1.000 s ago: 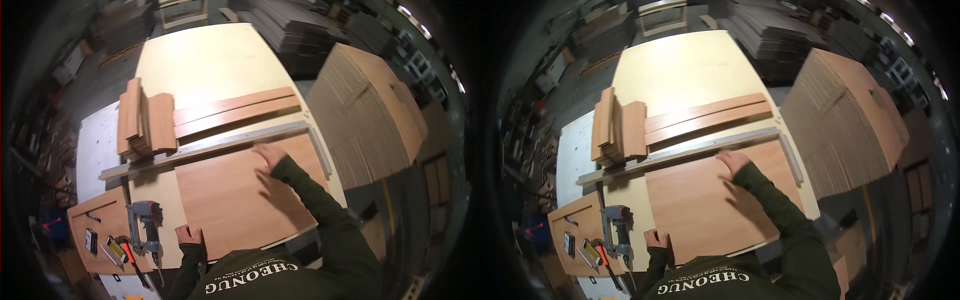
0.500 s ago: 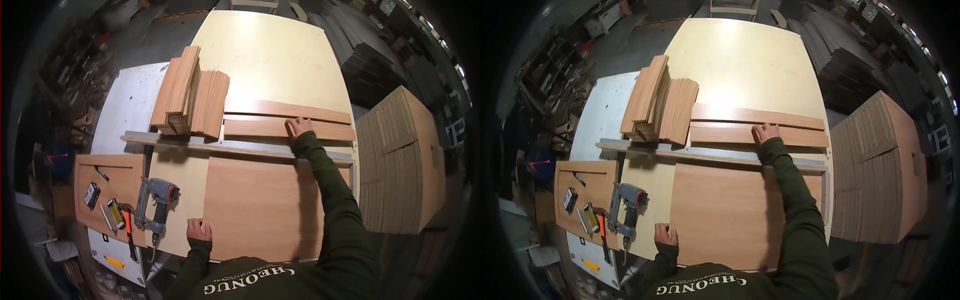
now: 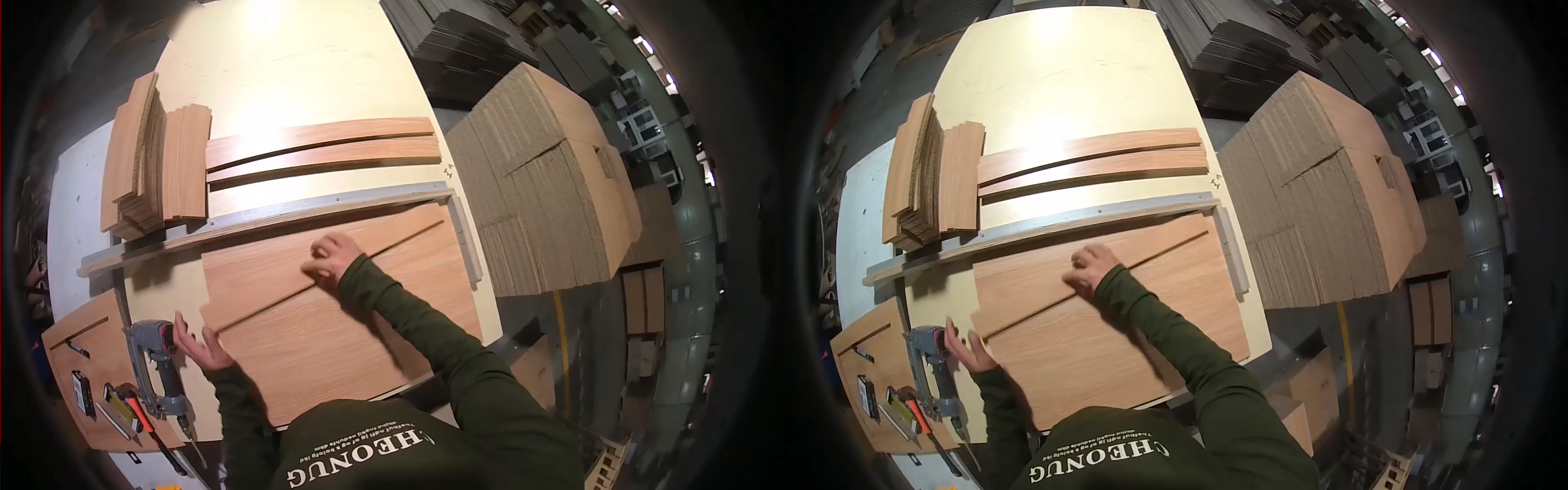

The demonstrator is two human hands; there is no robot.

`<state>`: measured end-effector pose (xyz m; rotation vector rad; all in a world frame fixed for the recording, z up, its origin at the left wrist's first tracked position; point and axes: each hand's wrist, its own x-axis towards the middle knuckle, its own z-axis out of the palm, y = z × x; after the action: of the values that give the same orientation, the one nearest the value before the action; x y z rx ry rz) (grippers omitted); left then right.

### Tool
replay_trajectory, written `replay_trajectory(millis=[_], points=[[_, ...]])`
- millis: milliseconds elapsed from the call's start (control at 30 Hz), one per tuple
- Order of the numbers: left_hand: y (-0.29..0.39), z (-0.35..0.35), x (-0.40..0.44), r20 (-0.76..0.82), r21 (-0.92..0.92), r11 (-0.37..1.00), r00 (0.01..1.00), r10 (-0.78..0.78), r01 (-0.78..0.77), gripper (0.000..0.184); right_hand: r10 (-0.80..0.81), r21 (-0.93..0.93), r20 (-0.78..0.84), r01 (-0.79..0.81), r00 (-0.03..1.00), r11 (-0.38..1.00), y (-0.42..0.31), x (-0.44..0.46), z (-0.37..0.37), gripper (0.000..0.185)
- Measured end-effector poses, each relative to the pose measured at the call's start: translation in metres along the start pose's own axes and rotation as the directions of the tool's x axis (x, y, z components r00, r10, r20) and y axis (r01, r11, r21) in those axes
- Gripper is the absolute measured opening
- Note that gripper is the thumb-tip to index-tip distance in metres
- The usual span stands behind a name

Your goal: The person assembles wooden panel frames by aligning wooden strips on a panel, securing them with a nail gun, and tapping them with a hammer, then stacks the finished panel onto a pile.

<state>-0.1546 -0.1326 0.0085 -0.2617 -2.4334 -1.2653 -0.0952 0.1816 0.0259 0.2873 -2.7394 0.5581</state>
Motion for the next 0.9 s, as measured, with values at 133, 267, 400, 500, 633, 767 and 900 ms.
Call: replay_trajectory(millis=[133,267,400,500,633,767,900], points=[[-0.053,0.054,0.023,0.153,0.116,0.992,0.986,-0.062,0.044,0.058,0.094,-0.261,-0.127,-0.124,0.987,0.957,0.063,-0.005,-0.007,0.014],[-0.084,0.102,0.047,0.214,0.157,0.983,0.968,-0.129,0.096,0.047,0.232,-0.178,-0.041,-0.236,0.972,0.955,0.077,-0.005,-0.011,0.024],[-0.057,0.107,0.058,0.205,0.242,0.960,0.960,-0.190,0.139,0.036,0.360,-0.224,0.211,-0.313,0.909,0.923,0.051,0.011,-0.026,0.073],[-0.041,0.099,0.064,0.222,0.358,0.934,0.971,-0.092,0.006,0.030,0.336,-0.200,0.230,-0.294,0.913,0.935,0.041,0.044,-0.008,0.097],[-0.077,0.108,0.053,0.252,0.306,0.950,0.967,-0.018,-0.062,0.032,0.300,-0.226,0.234,-0.249,0.925,0.942,0.034,0.070,0.013,0.095],[-0.046,0.105,0.051,0.122,0.288,0.958,0.992,-0.031,-0.005,0.038,0.144,-0.206,0.118,-0.117,0.983,0.971,0.032,0.077,0.015,0.084],[-0.024,0.097,0.056,0.152,0.342,0.936,0.977,-0.148,0.088,0.040,0.194,-0.222,0.147,-0.159,0.970,0.962,0.025,0.081,0.017,0.082]])
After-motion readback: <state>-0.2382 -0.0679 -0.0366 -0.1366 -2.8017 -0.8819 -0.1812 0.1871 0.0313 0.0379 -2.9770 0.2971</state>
